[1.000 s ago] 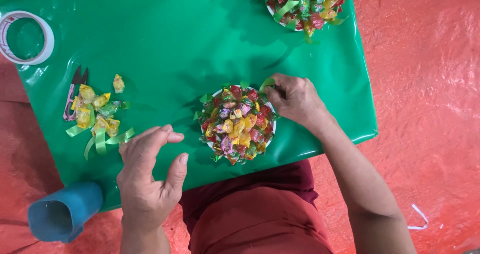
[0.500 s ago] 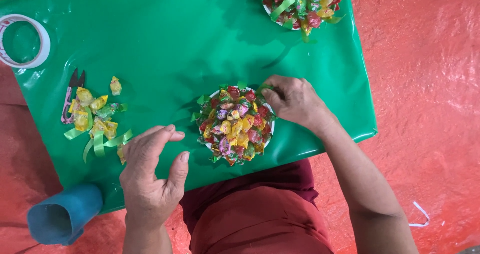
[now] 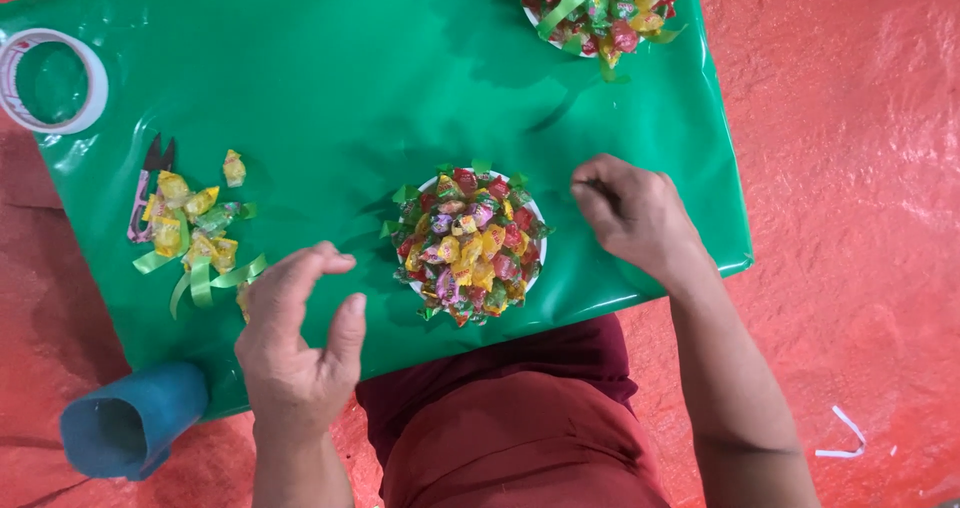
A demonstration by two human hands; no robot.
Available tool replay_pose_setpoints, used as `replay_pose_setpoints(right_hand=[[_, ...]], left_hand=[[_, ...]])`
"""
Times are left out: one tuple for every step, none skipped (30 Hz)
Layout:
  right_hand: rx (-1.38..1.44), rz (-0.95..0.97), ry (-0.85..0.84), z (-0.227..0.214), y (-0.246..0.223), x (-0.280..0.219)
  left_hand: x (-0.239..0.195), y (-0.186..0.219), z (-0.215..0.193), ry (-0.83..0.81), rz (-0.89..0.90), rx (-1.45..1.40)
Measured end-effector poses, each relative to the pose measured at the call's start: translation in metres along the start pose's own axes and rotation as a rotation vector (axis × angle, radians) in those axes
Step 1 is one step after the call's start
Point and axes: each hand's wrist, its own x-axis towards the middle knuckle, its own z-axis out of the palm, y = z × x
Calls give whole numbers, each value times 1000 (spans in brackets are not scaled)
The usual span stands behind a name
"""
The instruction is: Assembling a decorative candy arrangement by taping wrapped candies and ribbons onto a base
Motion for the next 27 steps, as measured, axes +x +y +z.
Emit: replay_pose_setpoints(right_hand=[[119, 79, 18, -1, -1, -8], [237, 152, 32, -1, -3, -14], [237, 140, 28, 7, 6, -27], [337, 154, 30, 15, 15, -41], [437, 170, 32, 24, 25, -54], [435, 157, 21, 33, 28, -67], [536, 146, 3, 43, 31, -80], [636, 137, -18, 52, 34, -93], [633, 126, -32, 58, 34, -97], [651, 107, -31, 63, 34, -102], [669, 88, -30, 67, 34, -107], [662, 78, -33, 68, 29, -106], [702, 137, -26, 68, 23, -106], [741, 195, -14, 68, 18, -105], [732, 184, -13, 69, 19, -104], [728, 164, -56, 70, 20, -103], [723, 144, -99, 70, 21, -102], [713, 137, -94, 73, 21, -102], [726, 112, -88, 75, 22, -101], [736, 88, -72, 75, 23, -100], [723, 81, -56, 70, 19, -95], [697, 99, -72, 67, 15, -93], [671, 118, -87, 65, 12, -90], [671, 122, -74, 63, 13, -85], [640, 95, -86, 60, 16, -79], [609, 67, -100, 58, 18, -73], [610, 71, -88, 53, 14, -64]], left_hand=[[-3, -7, -1, 16, -69, -33], [-7, -15, -1, 39, -140, -64], [-8, -26, 2, 51, -141, -60], [-10, -37, 6, -5, -198, -222], [-12, -49, 10, -61, -254, -385], [-13, -60, 15, -45, -257, -382], [-15, -71, 20, -105, -350, -437], [-17, -82, 25, -164, -442, -492], [-12, -81, 28, -147, -447, -491], [-7, -80, 31, -180, -484, -527], [-2, -78, 34, -214, -522, -563], [2, -75, 35, -202, -517, -568], [7, -71, 36, -200, -601, -634], [13, -67, 38, -200, -681, -702], [13, -66, 39, -192, -671, -710], [12, -66, 39, -197, -701, -695], [12, -65, 40, -203, -731, -679], [9, -65, 39, -200, -721, -688], [7, -65, 38, -192, -734, -702], [8, -64, 38, -191, -740, -720], [7, -62, 37, -196, -722, -732], [4, -60, 35, -195, -746, -717], [2, -58, 34, -193, -770, -702], [-4, -59, 35, -205, -763, -703], [-10, -60, 37, -213, -780, -728], [-16, -62, 39, -218, -799, -751], [-23, -60, 40, -229, -793, -751]])
